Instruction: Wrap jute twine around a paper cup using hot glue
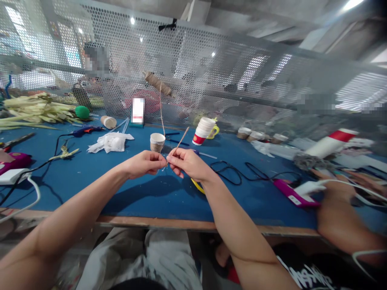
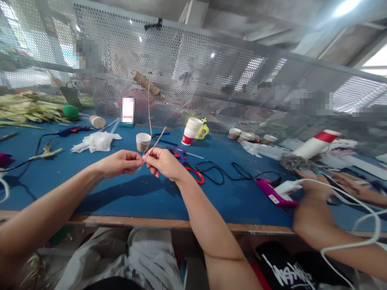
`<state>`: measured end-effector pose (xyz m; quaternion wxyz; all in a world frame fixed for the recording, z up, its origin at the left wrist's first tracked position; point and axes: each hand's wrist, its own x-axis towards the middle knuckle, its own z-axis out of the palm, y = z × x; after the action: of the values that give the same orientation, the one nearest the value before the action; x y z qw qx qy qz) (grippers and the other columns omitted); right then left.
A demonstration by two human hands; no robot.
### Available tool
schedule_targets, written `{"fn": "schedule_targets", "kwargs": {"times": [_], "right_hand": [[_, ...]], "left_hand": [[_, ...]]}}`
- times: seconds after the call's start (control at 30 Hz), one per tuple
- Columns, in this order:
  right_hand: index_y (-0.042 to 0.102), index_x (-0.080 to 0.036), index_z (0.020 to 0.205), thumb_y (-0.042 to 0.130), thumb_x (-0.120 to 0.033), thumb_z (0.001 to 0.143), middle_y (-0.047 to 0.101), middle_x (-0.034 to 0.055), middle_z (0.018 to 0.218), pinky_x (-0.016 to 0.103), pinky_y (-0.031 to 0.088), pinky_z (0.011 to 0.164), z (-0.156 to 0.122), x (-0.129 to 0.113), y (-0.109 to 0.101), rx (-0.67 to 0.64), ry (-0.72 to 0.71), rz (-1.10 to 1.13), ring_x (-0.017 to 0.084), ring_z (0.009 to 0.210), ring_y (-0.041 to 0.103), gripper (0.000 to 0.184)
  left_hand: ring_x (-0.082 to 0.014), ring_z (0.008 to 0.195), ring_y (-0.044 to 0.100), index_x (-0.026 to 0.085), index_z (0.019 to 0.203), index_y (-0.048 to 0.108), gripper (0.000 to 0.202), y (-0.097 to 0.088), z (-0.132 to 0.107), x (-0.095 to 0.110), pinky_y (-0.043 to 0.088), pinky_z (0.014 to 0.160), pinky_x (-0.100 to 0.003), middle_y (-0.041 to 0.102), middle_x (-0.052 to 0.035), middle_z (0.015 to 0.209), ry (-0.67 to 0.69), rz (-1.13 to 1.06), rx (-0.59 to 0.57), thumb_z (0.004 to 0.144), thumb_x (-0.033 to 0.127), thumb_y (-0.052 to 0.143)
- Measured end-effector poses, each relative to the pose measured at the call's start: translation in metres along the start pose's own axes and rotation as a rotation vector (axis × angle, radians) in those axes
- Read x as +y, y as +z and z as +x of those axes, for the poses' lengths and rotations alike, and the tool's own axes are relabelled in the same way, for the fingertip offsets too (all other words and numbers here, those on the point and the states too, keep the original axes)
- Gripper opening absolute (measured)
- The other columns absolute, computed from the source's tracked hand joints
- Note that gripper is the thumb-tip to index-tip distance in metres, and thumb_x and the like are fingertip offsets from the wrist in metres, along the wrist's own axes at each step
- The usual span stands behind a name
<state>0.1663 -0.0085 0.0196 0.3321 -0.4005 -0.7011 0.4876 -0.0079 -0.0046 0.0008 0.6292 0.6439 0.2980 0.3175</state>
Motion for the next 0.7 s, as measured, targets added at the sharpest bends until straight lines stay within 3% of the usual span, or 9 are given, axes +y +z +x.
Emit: {"fn": "schedule_targets", "kwargs": {"times": [0.53, 0.7], "right_hand": [[0.051, -0.015, 0.076, 0.062, -0.032, 0.074, 0.052, -0.0053, 0.056, 0.015, 0.036, 0.033, -0.0032, -0.002, -0.0013, -0.066, -0.009, 0.116, 0.003, 0.04, 0.046, 0.021], [0.05, -0.016, 0.074, 0.062, -0.034, 0.074, 0.05, -0.0056, 0.054, 0.016, 0.038, 0.034, -0.0005, 0.0006, -0.0013, -0.032, -0.002, 0.035, 0.004, 0.041, 0.047, 0.022]], "left_hand": [[-0.0033, 0.049, 0.029, 0.011, 0.07, 0.052, 0.028, -0.0035, -0.0023, 0.0003, 0.021, 0.047, -0.021, 0.04, 0.0059, 0.059, -0.027, -0.098, -0.096, 0.07, 0.036, 0.065], [-0.0031, 0.048, 0.03, 0.012, 0.069, 0.051, 0.028, -0.0017, -0.0016, 0.0005, 0.02, 0.047, -0.022, 0.041, 0.0057, 0.06, -0.01, -0.021, -0.03, 0.071, 0.036, 0.064]]}}
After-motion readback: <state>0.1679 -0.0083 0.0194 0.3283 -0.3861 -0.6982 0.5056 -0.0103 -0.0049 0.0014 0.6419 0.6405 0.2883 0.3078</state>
